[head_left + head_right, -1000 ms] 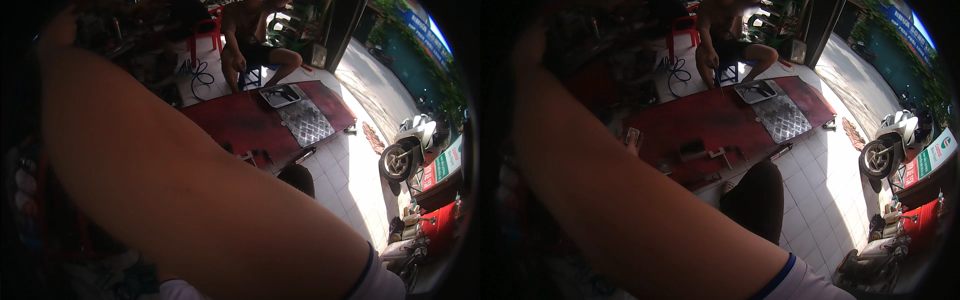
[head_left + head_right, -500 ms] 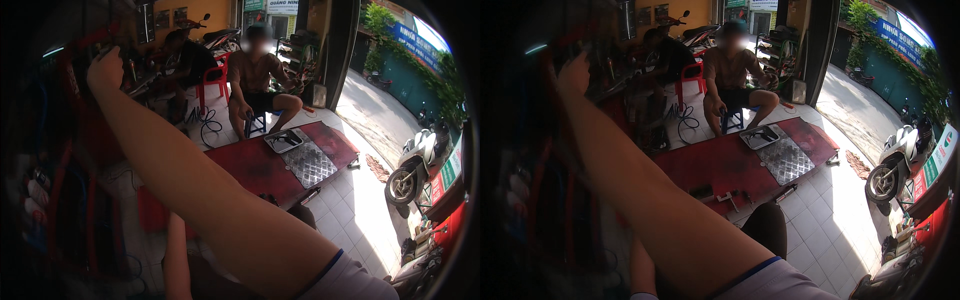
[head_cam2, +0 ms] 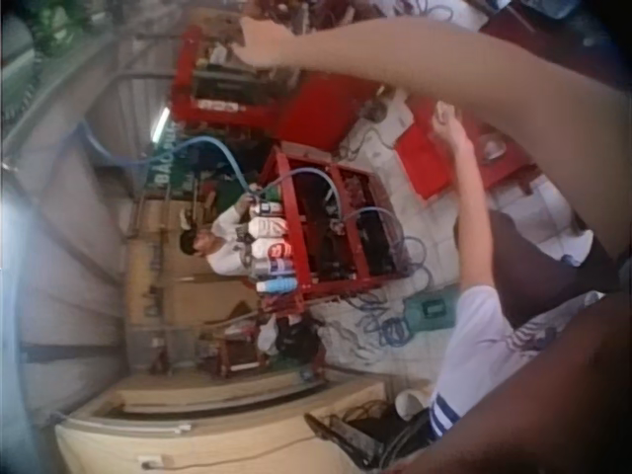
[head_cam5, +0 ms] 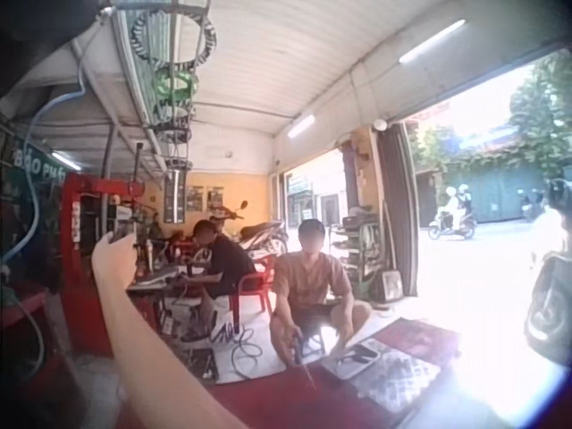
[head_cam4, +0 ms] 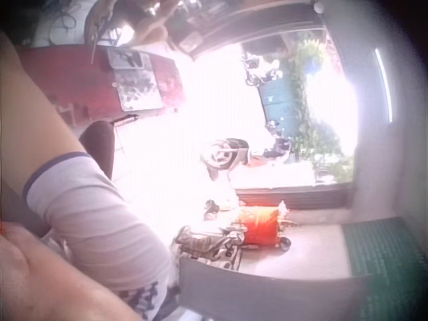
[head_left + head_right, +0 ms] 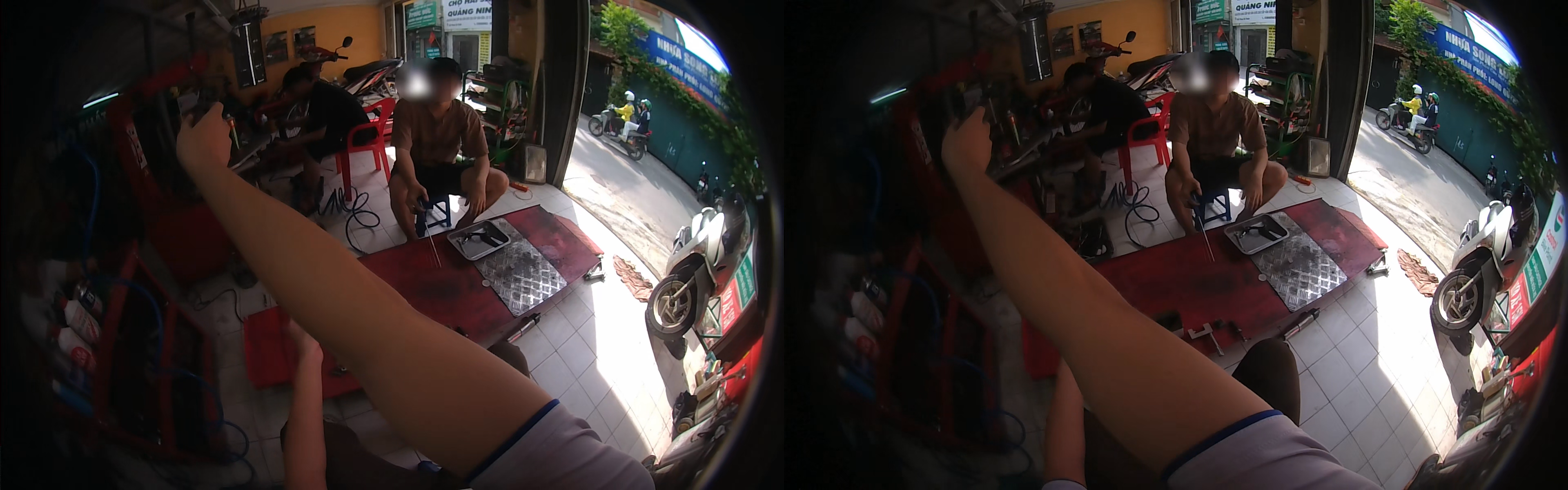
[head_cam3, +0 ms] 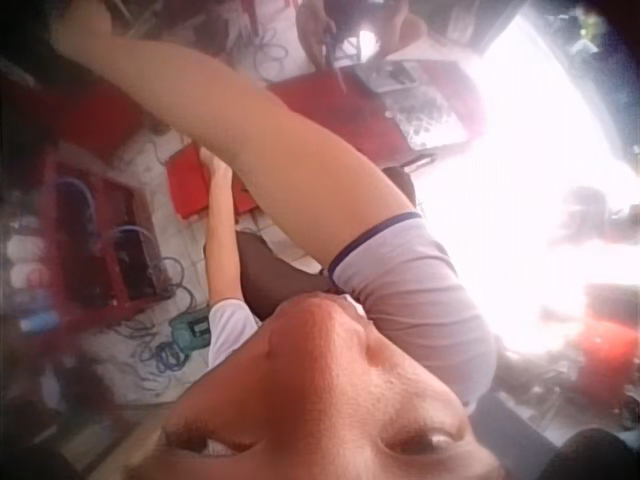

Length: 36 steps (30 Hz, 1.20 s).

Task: The person assembles an electrical switch component by hand on a red workbench, inserting a internal metal and plastic parts into the housing, then uses a screwdriver to secure a screw into the side of the switch box.

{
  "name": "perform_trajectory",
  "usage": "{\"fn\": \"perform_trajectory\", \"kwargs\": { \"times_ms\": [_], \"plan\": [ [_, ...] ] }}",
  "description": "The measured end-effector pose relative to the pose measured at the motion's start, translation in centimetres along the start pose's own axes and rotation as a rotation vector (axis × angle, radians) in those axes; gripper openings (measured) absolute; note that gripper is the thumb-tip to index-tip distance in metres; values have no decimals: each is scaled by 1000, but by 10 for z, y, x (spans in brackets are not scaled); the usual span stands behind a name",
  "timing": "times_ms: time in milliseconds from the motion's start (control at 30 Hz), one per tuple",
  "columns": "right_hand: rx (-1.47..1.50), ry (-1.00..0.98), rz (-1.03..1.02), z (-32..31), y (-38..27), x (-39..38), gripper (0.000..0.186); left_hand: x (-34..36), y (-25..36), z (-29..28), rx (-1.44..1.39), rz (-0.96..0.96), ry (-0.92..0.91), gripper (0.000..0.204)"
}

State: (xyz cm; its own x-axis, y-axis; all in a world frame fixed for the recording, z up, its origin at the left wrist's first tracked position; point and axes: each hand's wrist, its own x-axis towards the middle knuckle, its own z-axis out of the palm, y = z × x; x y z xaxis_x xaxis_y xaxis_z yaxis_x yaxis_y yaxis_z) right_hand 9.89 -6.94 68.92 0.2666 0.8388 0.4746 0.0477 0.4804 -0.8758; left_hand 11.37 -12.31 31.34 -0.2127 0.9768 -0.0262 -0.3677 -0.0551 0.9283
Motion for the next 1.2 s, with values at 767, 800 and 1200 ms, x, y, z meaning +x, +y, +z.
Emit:
{"fn": "perform_trajectory", "kwargs": {
  "times_ms": [767, 800, 1200],
  "plan": [
    [3, -57, 8, -36, 17, 8, 36, 15, -43, 23, 65, 47, 30, 26],
    [-3, -61, 3, -30, 17, 7, 37, 14, -37, 19, 37, 44, 32, 26],
    [-25, -38, 31, -35, 22, 9, 37, -9, -3, 23, -375, -72, -18, 34]
  ]
}}
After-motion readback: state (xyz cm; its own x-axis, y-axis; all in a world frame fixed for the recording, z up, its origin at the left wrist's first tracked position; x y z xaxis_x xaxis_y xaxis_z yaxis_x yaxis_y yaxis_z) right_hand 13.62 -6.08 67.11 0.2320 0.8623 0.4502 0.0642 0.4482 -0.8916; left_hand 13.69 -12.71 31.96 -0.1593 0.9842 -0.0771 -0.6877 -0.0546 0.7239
